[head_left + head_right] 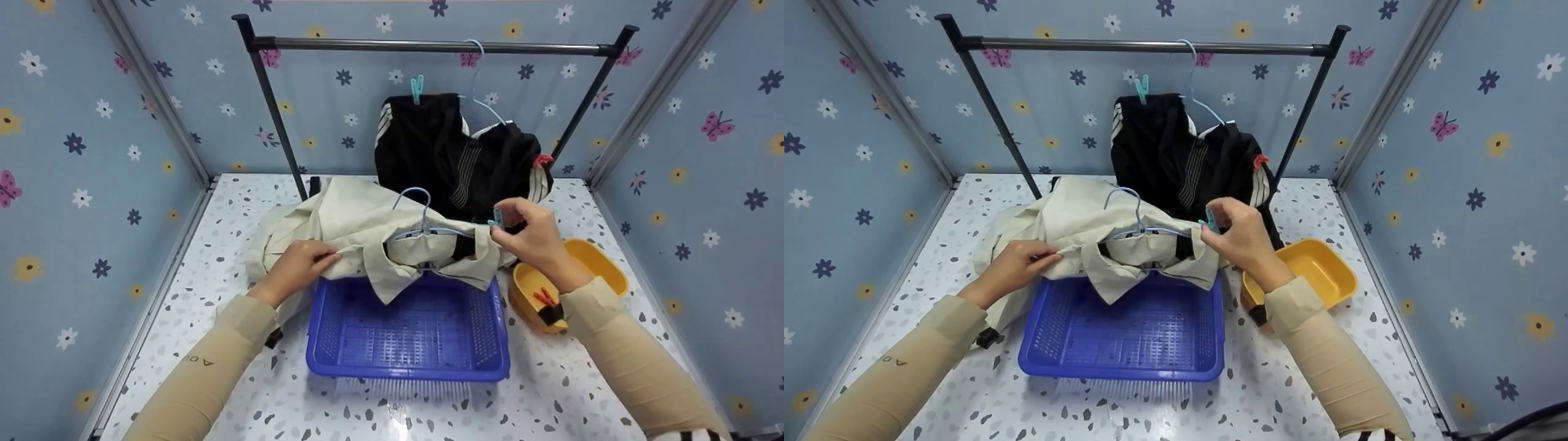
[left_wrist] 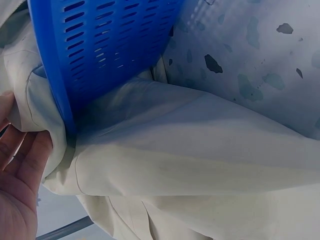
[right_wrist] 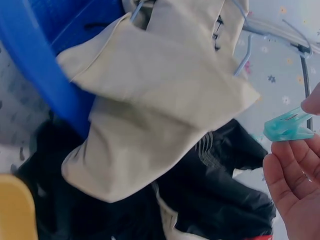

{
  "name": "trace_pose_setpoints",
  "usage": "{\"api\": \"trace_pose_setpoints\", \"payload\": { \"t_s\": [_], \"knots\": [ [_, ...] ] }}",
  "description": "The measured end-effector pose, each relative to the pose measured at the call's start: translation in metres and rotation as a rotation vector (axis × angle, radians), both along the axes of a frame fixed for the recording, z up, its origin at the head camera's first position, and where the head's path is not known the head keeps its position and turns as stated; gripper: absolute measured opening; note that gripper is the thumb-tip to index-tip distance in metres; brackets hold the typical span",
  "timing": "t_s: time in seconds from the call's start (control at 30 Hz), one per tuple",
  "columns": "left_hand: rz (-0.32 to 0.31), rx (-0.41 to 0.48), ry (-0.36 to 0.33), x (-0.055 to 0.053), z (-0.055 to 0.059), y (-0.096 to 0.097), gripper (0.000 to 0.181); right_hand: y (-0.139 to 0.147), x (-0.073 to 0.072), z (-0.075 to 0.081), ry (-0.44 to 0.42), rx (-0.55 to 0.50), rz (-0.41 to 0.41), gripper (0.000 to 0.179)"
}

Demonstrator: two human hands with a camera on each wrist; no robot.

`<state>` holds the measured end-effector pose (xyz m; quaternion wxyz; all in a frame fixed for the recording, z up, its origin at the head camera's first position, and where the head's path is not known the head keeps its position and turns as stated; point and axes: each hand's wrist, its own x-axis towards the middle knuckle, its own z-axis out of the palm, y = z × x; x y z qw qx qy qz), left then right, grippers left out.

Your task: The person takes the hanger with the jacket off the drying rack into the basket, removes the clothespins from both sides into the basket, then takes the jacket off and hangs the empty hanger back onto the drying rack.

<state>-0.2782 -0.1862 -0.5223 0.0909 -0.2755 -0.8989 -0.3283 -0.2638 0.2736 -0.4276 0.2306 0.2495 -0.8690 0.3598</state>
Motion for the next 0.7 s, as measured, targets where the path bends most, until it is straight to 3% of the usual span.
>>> {"api": "trace_pose_setpoints", "payload": {
  "t_s": [0.27,0.7],
  "knots": [
    [0.001,0.004,-0.001,0.000,0.000,0.000,0.015,0.019,-0.003,-0.006,0.011,0.005,-0.054,0.026],
    [0.015,0.001,-0.016,0.001,-0.001,-0.001,0.015,0.048,-0.005,-0.022,-0.070,-0.040,-0.140,0.027]
  ]
}}
